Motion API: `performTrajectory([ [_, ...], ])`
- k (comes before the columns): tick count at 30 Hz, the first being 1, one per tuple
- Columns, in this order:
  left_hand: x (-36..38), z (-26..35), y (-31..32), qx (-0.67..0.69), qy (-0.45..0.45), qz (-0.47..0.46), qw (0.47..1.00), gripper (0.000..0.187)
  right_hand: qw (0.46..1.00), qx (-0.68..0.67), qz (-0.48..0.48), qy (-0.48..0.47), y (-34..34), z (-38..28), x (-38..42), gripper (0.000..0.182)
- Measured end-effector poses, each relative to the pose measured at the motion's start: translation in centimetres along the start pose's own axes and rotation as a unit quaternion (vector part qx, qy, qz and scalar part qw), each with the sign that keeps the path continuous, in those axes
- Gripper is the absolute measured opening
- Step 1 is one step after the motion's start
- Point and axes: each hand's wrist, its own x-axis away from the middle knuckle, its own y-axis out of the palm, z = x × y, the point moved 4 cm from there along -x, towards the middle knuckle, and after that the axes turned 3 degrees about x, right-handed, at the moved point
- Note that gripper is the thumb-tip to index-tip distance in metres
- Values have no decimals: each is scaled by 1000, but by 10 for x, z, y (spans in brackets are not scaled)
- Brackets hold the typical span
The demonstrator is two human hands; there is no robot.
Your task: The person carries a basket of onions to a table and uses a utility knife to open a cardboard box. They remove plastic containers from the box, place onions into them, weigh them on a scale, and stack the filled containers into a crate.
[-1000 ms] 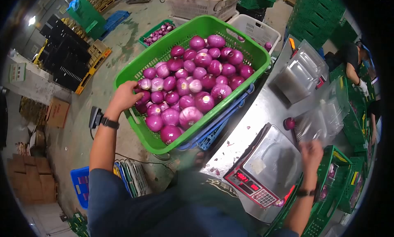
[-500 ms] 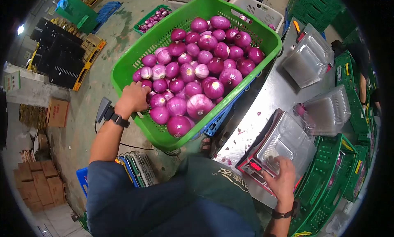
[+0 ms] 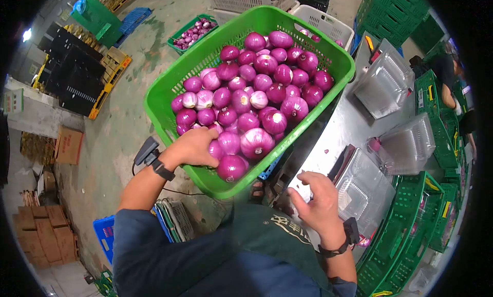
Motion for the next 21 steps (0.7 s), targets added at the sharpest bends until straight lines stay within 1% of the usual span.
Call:
performTrajectory([
  [1,-1,-1,-4,111,-3,13,994,64,1000,-29,-1,1,6,-6,-7,40],
  [2,1,5,-13,221,-6,26,975,62,999,-43,-5,-2,11,-11,-13,51],
  [3,4,13,-20,329,-11,38,943,59,998,-54,-20,6,16,-21,-21,67],
  [4,6,32,-20,497,-23,3,868,51,996,-81,-16,-23,20,-35,-33,73],
  [5,6,52,-19,595,-9,-17,803,48,993,-107,-12,-51,25,-47,-43,79],
  [6,8,72,-23,604,-7,-79,793,53,992,-91,-4,-83,30,-55,-51,81],
  [7,6,89,-24,550,51,-59,831,53,991,-75,4,-115,33,-60,-56,82],
  [8,4,94,-24,541,65,-91,833,53,992,-52,7,-114,38,-54,-57,79],
  [9,4,100,-28,532,80,-125,834,54,992,-83,-3,-97,37,-46,-57,78],
  [10,7,90,-43,367,73,-105,921,52,990,-114,-12,-80,35,-37,-55,77],
  [11,2,72,-56,303,107,-16,947,39,987,-146,-22,-60,35,-29,-51,76],
  [12,-3,52,-73,247,23,76,966,39,968,-245,-25,35,36,-18,-40,74],
  [13,-12,28,-90,191,-67,135,970,44,929,-341,-25,142,35,-14,-33,74],
  [14,-28,-9,-95,85,-120,201,969,49,900,-400,-12,171,34,-10,-28,75],
  [15,-35,-41,-95,39,-108,275,954,55,867,-458,1,198,33,-3,-23,76],
  [16,-43,-64,-95,27,-146,248,957,60,858,-470,10,205,31,2,-18,77],
  [19,-73,-126,-57,-75,-219,275,933,63,818,-505,31,272,30,21,1,82],
  [21,-84,-132,-55,-82,-215,239,943,58,810,-504,45,296,26,28,9,83],
])
